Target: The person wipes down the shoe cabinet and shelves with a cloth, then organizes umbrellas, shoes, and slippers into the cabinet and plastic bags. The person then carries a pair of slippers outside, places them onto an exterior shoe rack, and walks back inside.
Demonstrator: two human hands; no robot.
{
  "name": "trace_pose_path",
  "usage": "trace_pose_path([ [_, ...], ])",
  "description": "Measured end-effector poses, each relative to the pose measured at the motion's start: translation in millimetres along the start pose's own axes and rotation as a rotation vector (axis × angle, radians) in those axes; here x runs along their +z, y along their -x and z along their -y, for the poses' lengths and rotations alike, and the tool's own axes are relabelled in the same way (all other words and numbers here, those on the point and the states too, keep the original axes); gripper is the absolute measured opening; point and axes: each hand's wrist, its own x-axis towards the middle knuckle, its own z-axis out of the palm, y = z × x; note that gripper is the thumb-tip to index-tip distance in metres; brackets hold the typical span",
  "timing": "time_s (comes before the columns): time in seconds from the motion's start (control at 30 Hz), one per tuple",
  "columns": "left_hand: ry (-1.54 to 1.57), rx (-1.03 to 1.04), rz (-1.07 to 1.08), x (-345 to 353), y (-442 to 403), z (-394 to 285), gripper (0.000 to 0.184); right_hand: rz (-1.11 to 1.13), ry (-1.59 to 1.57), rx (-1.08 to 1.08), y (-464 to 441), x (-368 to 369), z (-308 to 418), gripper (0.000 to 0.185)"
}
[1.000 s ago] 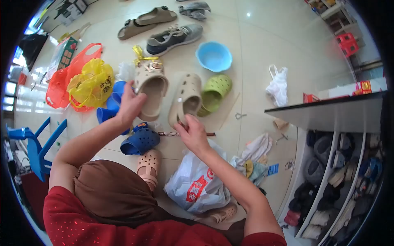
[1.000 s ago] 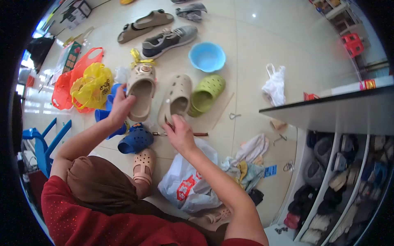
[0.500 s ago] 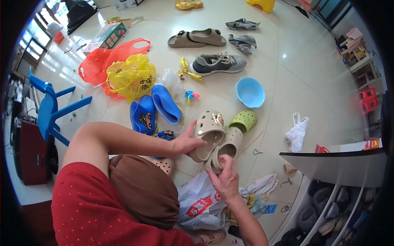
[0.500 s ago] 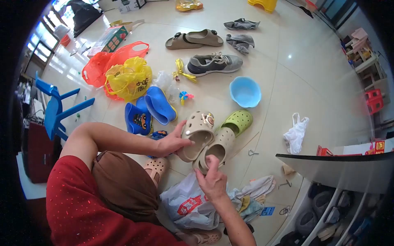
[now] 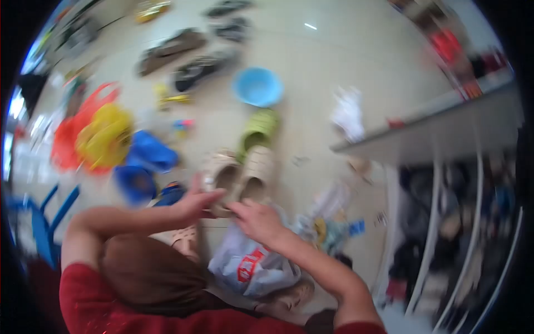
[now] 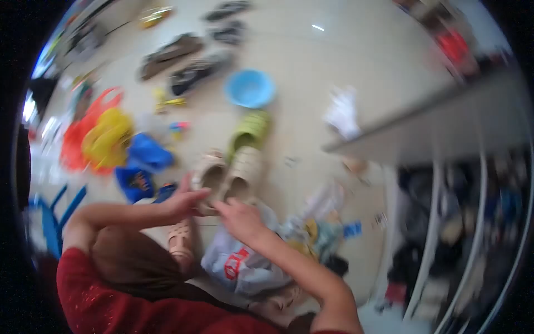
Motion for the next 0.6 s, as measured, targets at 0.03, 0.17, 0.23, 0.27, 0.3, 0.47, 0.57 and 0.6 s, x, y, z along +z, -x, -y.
trace_pose_path([
  [0.03,-0.055,0.079,0.025,9.4,8.4,-6.4,0.075,0.001,-0.007,0.002,1.3,3.8,-3.9,0.029],
  [0.17,-0.055,-0.001,0.105,8.8,18.8,-7.4,0.033,-0.124,-0.025,-0.029,7.7,-3.7,6.4,0.028],
  [0.23,-0.045,0.024,0.211,15.3,27.4,-10.1,0.031,-0.136,-0.035,-0.023,12.1,-5.7,8.8,0.029],
  [0.27,-0.058,0.026,0.228,17.6,31.6,-12.9,0.032,-0.138,-0.037,-0.03,12.9,-8.3,10.7,0.029],
  [0.3,-0.067,0.034,0.248,21.2,34.5,-15.0,0.033,-0.156,-0.05,-0.024,14.5,-11.9,11.2,0.029],
  [0.47,0.037,-0.041,0.327,22.0,24.2,-13.0,0.044,-0.236,-0.161,0.036,27.1,-35.6,8.7,0.027],
  [0.57,0.064,-0.046,0.359,30.7,29.1,-24.8,0.047,-0.26,-0.169,0.069,44.7,-61.3,2.0,0.025],
  [0.6,0.114,-0.044,0.321,37.9,32.4,-26.4,0.048,-0.258,-0.166,0.086,54.1,-74.1,-0.2,0.025],
])
